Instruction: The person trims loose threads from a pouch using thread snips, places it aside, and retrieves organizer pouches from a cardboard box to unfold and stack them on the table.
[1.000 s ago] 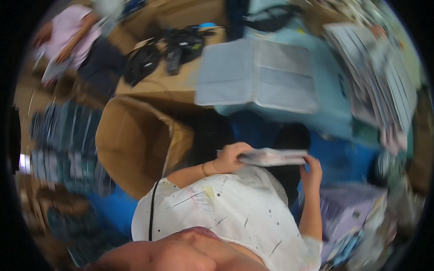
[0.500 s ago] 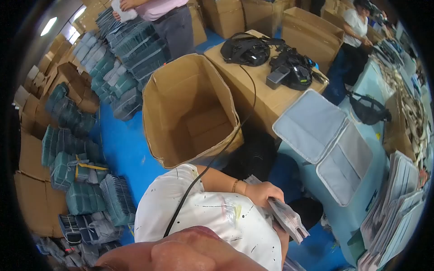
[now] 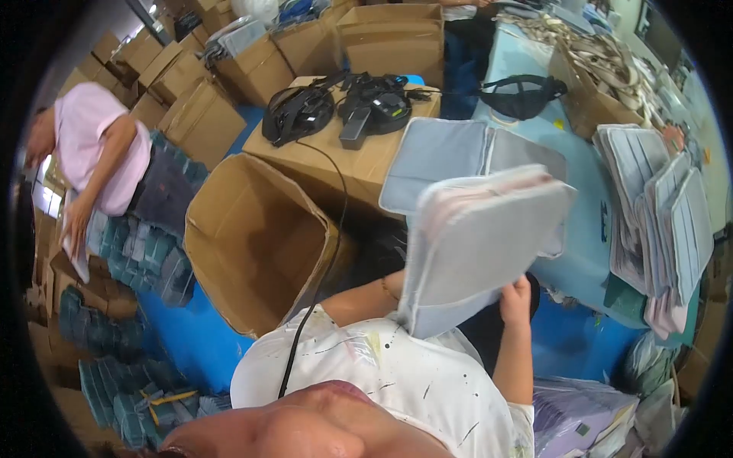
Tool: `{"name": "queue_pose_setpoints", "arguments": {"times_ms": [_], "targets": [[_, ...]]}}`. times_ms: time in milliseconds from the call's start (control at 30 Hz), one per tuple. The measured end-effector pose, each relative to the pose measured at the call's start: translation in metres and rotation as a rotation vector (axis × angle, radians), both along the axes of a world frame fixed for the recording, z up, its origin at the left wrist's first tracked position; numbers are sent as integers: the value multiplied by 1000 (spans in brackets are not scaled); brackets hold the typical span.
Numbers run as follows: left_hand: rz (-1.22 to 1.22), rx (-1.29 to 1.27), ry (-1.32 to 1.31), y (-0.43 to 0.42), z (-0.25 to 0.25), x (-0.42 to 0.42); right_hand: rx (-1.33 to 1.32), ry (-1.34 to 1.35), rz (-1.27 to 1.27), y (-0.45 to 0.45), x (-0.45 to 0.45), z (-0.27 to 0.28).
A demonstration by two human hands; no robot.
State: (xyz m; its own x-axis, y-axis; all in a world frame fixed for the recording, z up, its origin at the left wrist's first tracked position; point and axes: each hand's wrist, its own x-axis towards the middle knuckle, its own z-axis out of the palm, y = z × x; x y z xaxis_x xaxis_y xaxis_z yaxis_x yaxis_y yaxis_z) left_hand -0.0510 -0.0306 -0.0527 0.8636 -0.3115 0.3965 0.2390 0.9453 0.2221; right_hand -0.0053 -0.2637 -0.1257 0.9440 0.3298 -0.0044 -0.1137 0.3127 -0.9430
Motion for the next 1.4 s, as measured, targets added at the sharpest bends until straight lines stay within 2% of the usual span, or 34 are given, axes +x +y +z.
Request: {"name": "queue_pose_setpoints", "arguments": {"times_ms": [67, 133, 233, 333, 433, 533, 633, 733, 767, 867, 967, 1067, 1167, 1267, 1400], "targets": [[-37, -41, 46, -19, -4, 0, 83, 46, 22, 25, 1, -15], [-41, -18, 76, -28, -8, -6, 135, 77, -61, 45, -4, -4], [-37, 22, 112, -32, -9, -13, 0, -116, -174, 53, -7, -17], [-50, 35, 147, -40, -9, -11, -120, -236, -396, 54, -12, -10], [-52, 35, 177, -48, -7, -4, 109, -181, -441, 38, -8, -7], [-38, 51, 190, -49, -4, 3, 346, -64, -388, 41, -11, 44], [-21, 63, 193, -53, -4, 18, 538, 295, -277, 39, -14, 81], [-25, 44, 212, -64, -8, 18, 492, 335, -337, 39, -5, 71], [-27, 30, 218, -65, -8, 13, 477, 201, -451, 52, -1, 72], [-37, 32, 235, -61, -6, 0, 325, -83, -528, 58, 9, 68], [-28, 45, 253, -56, -4, -1, 126, -140, -595, 57, 13, 68], [19, 72, 279, -54, -4, 6, 123, -109, -648, 51, 25, 62], [111, 128, 323, -54, -6, 16, 164, -114, -580, 54, 24, 62], [241, 211, 412, -58, -8, 30, 451, 209, -527, 80, 21, 67], [375, 319, 499, -60, -12, 36, 557, 373, -419, 69, 43, 74]]}}
